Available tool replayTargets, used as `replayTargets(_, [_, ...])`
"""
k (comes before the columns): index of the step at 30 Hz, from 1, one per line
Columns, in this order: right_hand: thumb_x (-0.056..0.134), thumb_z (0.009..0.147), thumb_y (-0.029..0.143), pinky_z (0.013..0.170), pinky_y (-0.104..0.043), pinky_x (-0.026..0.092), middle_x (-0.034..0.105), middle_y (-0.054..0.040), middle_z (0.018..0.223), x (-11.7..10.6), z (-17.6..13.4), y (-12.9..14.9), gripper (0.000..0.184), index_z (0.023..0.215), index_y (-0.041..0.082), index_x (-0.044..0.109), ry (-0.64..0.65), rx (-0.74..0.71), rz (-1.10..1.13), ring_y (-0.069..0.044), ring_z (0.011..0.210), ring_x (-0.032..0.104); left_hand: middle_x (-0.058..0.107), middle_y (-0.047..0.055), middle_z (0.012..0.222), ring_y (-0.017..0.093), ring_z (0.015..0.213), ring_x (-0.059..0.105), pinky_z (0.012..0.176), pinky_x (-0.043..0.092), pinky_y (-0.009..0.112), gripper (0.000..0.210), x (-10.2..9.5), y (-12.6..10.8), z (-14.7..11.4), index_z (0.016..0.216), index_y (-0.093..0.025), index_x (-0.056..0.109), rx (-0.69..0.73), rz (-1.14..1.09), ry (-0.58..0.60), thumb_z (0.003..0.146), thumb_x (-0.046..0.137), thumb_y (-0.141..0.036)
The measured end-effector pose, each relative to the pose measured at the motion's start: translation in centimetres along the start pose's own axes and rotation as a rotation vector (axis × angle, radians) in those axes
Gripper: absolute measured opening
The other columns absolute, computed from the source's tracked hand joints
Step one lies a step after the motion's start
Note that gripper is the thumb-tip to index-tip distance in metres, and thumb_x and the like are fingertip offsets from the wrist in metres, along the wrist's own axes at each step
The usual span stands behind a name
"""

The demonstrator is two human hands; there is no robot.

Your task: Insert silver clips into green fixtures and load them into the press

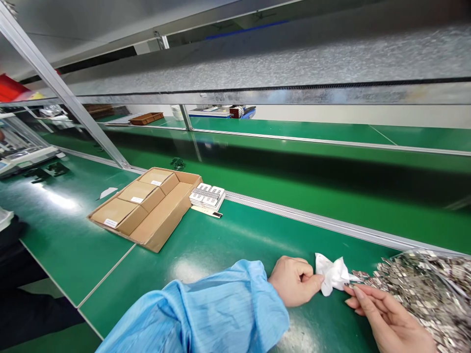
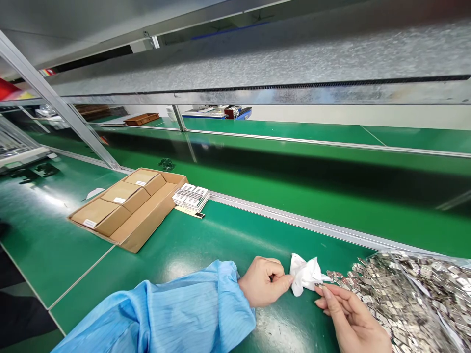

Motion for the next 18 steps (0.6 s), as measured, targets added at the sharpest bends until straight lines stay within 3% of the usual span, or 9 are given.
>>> replayTargets(18, [0.071,0.069,0.063,0.061,-0.018,0.059,0.070,-0.0079,0.080,0.03,0.09,-0.39,0.048,0.084,0.018,0.071,0.018,-0.022,-0.036,-0.022,0.069,0.069,0.032,-0.006,0.048,0.006,0.046,0.030,0.047,0.021,0.027,0.047,0.03,-0.01,0.01,0.045,-0.018,0.027,-0.002,0.009,0.008,0.072,0.065,-0.020])
Point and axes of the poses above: each hand's wrist, its own z-axis towards the middle knuckle, its own x-axis out of the palm, y = z × x, the point moved 6 cm from there along z, towards the middle knuckle
